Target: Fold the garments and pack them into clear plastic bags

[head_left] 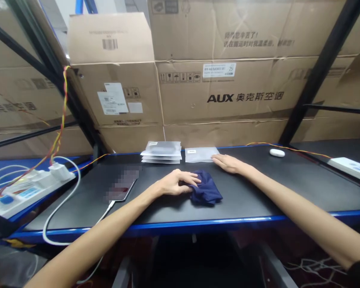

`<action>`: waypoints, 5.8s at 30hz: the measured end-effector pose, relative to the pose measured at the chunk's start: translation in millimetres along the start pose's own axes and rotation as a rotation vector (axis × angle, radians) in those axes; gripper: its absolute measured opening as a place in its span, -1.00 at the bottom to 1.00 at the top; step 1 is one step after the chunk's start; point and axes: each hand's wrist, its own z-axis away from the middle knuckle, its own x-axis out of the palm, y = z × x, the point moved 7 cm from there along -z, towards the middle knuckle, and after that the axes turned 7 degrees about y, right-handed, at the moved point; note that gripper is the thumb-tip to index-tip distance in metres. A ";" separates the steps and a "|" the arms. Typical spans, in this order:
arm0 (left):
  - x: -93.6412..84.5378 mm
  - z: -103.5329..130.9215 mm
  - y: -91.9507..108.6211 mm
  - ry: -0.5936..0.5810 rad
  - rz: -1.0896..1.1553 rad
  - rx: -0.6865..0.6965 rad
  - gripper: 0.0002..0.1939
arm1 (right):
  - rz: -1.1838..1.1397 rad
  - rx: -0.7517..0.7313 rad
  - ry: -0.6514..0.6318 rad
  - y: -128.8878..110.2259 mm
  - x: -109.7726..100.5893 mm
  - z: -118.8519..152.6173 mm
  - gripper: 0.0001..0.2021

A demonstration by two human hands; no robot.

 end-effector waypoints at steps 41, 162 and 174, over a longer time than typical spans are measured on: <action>-36.5 5.3 9.3 0.656 -0.083 -0.397 -0.65 | -0.031 -0.102 0.053 -93.1 -6.7 52.5 -0.46; -59.3 -18.3 -84.7 0.310 -0.486 -0.479 -0.74 | -0.230 0.353 0.061 2.7 -30.8 8.4 -0.74; -58.7 -12.9 -89.2 0.312 -0.611 -0.493 -0.72 | 0.028 0.376 0.143 2.6 -23.2 9.7 -0.79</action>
